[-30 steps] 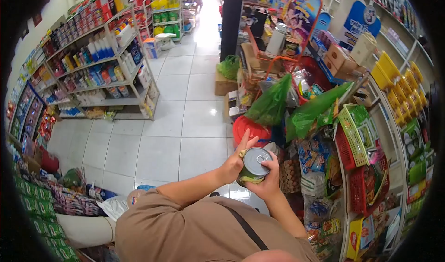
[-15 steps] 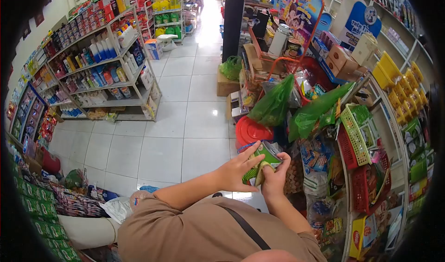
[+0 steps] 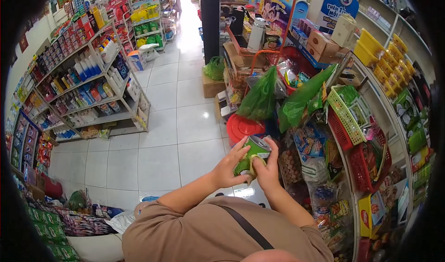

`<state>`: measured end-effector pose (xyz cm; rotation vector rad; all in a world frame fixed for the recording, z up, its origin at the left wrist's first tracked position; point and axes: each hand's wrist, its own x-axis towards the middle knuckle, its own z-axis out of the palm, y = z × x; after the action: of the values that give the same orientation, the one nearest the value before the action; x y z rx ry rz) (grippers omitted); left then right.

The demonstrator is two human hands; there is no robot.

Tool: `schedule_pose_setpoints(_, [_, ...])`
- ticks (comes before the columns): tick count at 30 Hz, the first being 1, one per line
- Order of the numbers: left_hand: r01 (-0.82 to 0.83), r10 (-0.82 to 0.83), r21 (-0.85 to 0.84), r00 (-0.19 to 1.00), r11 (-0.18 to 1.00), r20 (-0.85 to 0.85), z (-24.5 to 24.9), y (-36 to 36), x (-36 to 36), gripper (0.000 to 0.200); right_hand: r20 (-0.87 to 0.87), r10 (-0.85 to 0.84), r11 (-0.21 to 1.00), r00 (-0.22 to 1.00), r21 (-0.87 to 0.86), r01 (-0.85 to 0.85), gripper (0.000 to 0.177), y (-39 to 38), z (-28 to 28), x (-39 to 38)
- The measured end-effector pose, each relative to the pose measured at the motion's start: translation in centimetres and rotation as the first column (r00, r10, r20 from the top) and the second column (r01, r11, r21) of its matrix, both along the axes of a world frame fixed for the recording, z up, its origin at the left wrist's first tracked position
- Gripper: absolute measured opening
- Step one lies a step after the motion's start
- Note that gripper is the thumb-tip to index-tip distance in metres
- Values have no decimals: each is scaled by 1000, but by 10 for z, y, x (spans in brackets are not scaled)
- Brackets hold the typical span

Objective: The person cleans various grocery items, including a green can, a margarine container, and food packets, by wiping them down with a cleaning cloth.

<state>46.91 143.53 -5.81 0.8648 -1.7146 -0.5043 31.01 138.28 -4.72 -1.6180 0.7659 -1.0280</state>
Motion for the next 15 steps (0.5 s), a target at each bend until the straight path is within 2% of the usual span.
schedule_pose_setpoints(3, [12,-12,-11,998,1000,-70,-12,-3,0,82,38,113,993,993,18,-113,83,-9,-11,-8])
schedule_pose_setpoints(5, [54,-39,58,972,997,-233,-18,-3,-2,79,34,215,977,976,0,-215,86,-8,1,-15])
schedule_pose_setpoints(6, [80,-47,93,948,992,-314,-21,-2,-2,78,157,229,961,961,123,-249,89,-7,9,-16])
schedule_pose_setpoints(8, [163,-135,68,942,984,-308,-23,-5,4,77,396,198,874,897,342,-344,93,-7,22,-20])
schedule_pose_setpoints(9, [205,-180,53,936,977,-302,-21,-8,7,77,660,149,747,737,413,-521,94,-11,22,-26])
schedule_pose_setpoints(12, [260,-243,88,956,962,-165,-12,-8,11,80,465,214,787,859,439,-433,91,-21,19,-30])
schedule_pose_setpoints(13, [255,-235,111,957,961,-169,-13,-9,9,79,166,205,909,965,334,-250,81,-13,27,-27])
schedule_pose_setpoints(15, [243,-216,154,961,958,-174,-17,-12,3,78,206,101,899,973,400,-178,72,-10,24,-22])
